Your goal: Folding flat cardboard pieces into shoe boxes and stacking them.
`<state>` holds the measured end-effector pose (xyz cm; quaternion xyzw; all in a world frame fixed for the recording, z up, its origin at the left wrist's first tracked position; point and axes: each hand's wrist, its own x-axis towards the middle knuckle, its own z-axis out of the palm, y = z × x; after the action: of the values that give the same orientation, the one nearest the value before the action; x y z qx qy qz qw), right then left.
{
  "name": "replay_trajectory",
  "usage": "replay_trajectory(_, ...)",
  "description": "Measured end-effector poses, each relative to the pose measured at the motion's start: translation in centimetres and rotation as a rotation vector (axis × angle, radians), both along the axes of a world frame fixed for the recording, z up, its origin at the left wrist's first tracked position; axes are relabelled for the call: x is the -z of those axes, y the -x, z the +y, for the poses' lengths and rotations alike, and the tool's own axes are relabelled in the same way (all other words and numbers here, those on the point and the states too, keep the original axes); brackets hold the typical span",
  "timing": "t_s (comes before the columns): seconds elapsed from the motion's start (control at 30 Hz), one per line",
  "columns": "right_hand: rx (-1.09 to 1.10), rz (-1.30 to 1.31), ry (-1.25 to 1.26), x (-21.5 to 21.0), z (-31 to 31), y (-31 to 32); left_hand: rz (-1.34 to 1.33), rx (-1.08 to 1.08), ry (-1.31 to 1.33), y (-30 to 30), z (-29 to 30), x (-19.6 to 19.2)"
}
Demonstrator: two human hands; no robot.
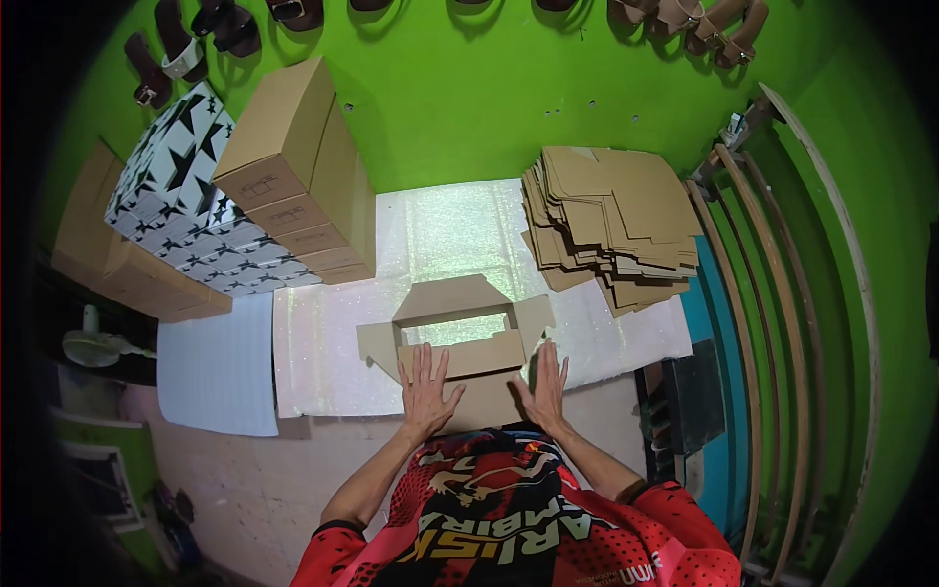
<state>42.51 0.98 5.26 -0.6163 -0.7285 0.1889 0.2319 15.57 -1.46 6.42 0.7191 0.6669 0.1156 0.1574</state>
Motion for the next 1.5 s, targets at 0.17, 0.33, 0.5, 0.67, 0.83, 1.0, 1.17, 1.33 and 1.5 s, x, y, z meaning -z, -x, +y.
replay_trajectory(0.17, 0.049, 0.201, 0.121, -0.2, 2.4, 0.5, 0.035, 0.028, 0.007, 0.3, 0.1, 0.2)
replay_trajectory(0.33, -0.133, 0.126, 0.073, -1.1, 2.7, 1.4, 0.026, 0.015, 0.002, 0.3, 0.0, 0.4)
replay_trajectory(0.5, -0.313, -0.153, 0.049, -1.0, 2.8, 1.5, 0.046, 0.009, -0.019, -0.1, 0.2, 0.4)
replay_trajectory(0.67, -0.333, -0.187, 0.043, -1.0, 2.8, 1.7, 0.047, 0.093, 0.004, -2.0, 3.0, -0.8)
replay_trajectory(0.83, -0.338, -0.188, 0.053, -1.3, 2.9, 1.7, 0.046, 0.212, -0.078, -3.7, 5.4, 0.0)
replay_trajectory(1.0, -0.358, -0.204, 0.063, -1.6, 7.1, 1.9, 0.070, 0.255, -0.069, -3.8, 5.1, 0.8)
replay_trajectory(1.17, -0.347, -0.174, 0.022, -1.7, 8.4, 2.5, 0.081, 0.240, -0.082, -3.9, 5.5, 0.7)
replay_trajectory(1.33, -0.366, -0.166, 0.068, -1.2, 2.1, 1.0, 0.064, 0.232, -0.077, -3.8, 5.4, 0.6)
replay_trajectory(1.5, -0.375, -0.194, 0.035, -1.6, 6.3, 1.8, 0.071, 0.262, -0.093, -3.6, 5.2, 0.6)
